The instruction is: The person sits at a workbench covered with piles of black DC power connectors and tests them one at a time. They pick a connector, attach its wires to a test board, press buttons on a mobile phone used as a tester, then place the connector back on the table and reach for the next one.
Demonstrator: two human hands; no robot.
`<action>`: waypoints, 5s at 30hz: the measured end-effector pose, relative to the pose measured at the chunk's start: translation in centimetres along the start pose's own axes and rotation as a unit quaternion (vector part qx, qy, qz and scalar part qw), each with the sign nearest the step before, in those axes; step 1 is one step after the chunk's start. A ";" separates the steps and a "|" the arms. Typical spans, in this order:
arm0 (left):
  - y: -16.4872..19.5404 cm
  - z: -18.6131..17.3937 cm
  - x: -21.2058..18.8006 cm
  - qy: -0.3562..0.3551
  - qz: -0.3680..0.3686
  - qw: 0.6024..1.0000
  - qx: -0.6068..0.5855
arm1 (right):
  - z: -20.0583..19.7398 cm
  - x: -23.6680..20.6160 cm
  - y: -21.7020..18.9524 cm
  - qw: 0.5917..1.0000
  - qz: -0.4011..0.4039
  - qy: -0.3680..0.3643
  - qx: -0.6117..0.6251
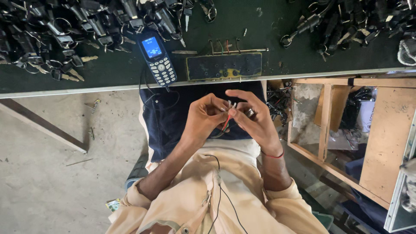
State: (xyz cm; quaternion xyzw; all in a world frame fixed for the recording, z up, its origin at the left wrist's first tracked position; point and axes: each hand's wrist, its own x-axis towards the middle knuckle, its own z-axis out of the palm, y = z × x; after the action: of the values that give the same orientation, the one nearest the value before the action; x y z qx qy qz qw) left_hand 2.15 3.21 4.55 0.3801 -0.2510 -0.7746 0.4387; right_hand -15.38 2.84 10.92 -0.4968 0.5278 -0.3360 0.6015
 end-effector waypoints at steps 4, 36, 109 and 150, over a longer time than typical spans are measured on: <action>0.1 0.2 -0.1 0.005 -0.018 0.999 0.027 | 0.1 0.5 -0.1 0.997 0.043 0.044 0.045; -0.7 1.6 -0.6 0.132 0.109 0.954 0.244 | -0.3 0.6 4.0 0.948 0.068 0.083 0.299; -0.5 -0.3 3.3 0.145 0.203 0.870 0.424 | -1.1 5.7 7.8 0.975 0.100 0.097 0.171; -1.3 -2.2 3.7 0.165 0.269 0.796 0.517 | -0.4 5.8 9.8 0.976 0.084 0.077 0.185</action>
State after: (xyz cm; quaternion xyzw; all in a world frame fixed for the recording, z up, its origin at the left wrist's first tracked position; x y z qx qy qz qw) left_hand 2.12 0.50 0.94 0.5894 -0.6303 -0.3061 0.4021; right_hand -15.69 0.11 -0.19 -0.3032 0.5414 -0.4133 0.6664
